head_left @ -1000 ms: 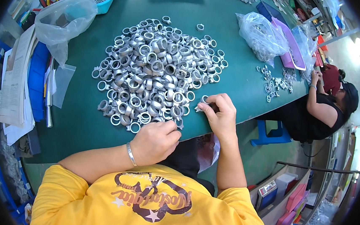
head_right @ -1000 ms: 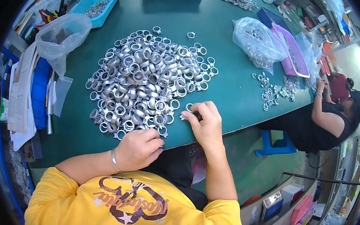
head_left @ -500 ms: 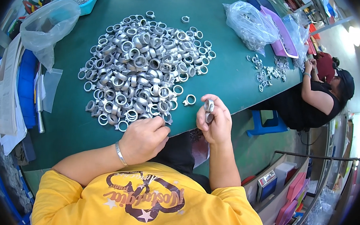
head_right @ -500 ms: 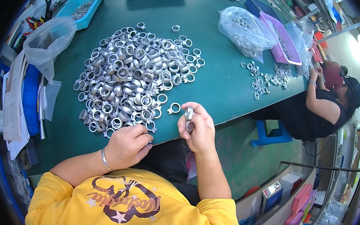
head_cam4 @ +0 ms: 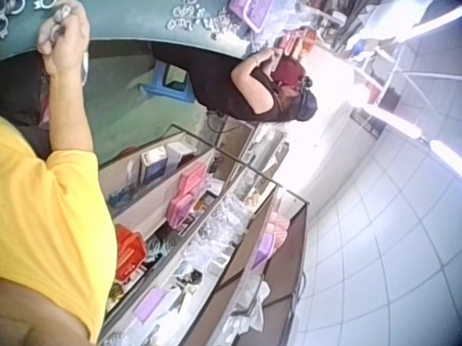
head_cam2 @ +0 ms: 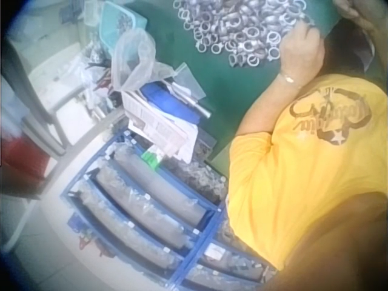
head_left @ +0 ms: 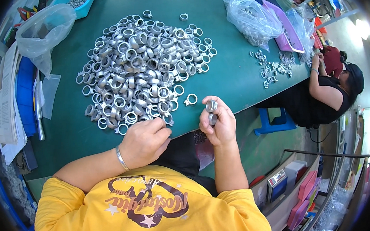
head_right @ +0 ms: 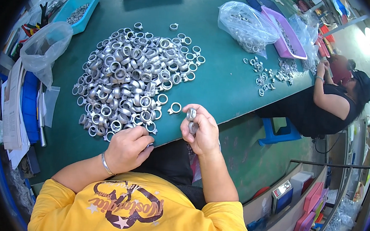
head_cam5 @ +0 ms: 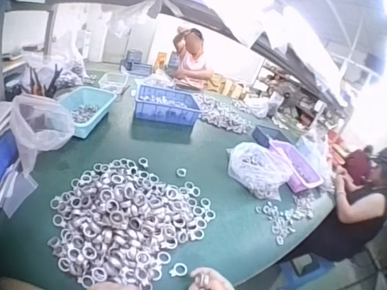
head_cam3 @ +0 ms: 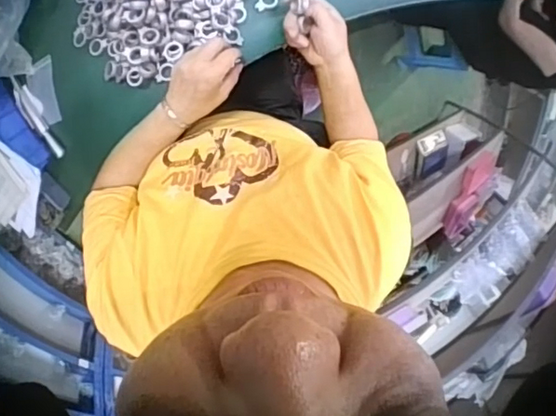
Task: The person sorts through a pile of silver-colored metal rings on a green work table, picking up individual rings by hand and moving them into different piles or nearby plastic bins.
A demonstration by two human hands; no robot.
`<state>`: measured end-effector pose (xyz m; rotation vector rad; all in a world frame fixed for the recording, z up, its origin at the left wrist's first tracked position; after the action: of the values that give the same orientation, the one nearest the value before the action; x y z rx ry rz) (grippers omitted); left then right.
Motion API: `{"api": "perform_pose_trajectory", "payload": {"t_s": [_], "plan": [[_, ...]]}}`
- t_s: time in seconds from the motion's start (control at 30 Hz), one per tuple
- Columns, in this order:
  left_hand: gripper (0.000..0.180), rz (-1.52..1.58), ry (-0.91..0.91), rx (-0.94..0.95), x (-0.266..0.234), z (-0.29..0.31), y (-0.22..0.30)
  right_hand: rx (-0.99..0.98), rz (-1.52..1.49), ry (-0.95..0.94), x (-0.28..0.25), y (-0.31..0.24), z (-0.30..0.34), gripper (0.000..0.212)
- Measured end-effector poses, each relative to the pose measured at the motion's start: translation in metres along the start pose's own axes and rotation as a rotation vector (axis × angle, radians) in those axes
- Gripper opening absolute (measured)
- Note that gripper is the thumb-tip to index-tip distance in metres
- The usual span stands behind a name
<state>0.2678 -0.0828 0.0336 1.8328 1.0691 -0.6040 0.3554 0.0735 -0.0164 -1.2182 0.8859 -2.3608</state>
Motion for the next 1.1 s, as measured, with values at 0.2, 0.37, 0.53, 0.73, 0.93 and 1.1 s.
{"api": "perform_pose_trajectory", "payload": {"t_s": [0.2,0.37,0.53,0.73,0.93,1.1], "plan": [[0.018,0.003,-0.009,-0.007,0.001,0.001,-0.002,-0.077,-0.224,-0.149,0.0,-0.008,-0.001,0.027],[0.018,0.014,-0.003,0.018,0.001,0.001,-0.001,-0.103,-0.141,-0.307,0.012,-0.03,-0.008,0.02],[0.018,0.002,-0.025,0.005,0.002,0.002,-0.002,-0.552,1.44,0.399,0.039,-0.036,-0.011,0.017],[0.018,0.021,-0.011,-0.006,0.003,0.005,-0.003,-0.747,1.294,0.349,0.031,-0.031,0.001,0.014],[0.018,0.007,-0.038,-0.009,0.003,0.004,-0.003,-1.04,1.125,0.239,0.034,-0.035,0.027,0.014],[0.018,0.012,-0.03,0.008,0.002,0.002,-0.001,-0.362,0.349,0.149,0.0,-0.015,0.006,0.014]]}}
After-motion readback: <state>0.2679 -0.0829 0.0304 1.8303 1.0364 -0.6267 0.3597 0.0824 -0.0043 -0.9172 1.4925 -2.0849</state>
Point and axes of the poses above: each hand's wrist, its own z-axis away from the middle knuckle, its own x-axis out of the palm, y = z × x, the point moved 7 cm from there along -z, towards the middle knuckle, and after that the axes turned 11 degrees about x, right-handed, at the moved point
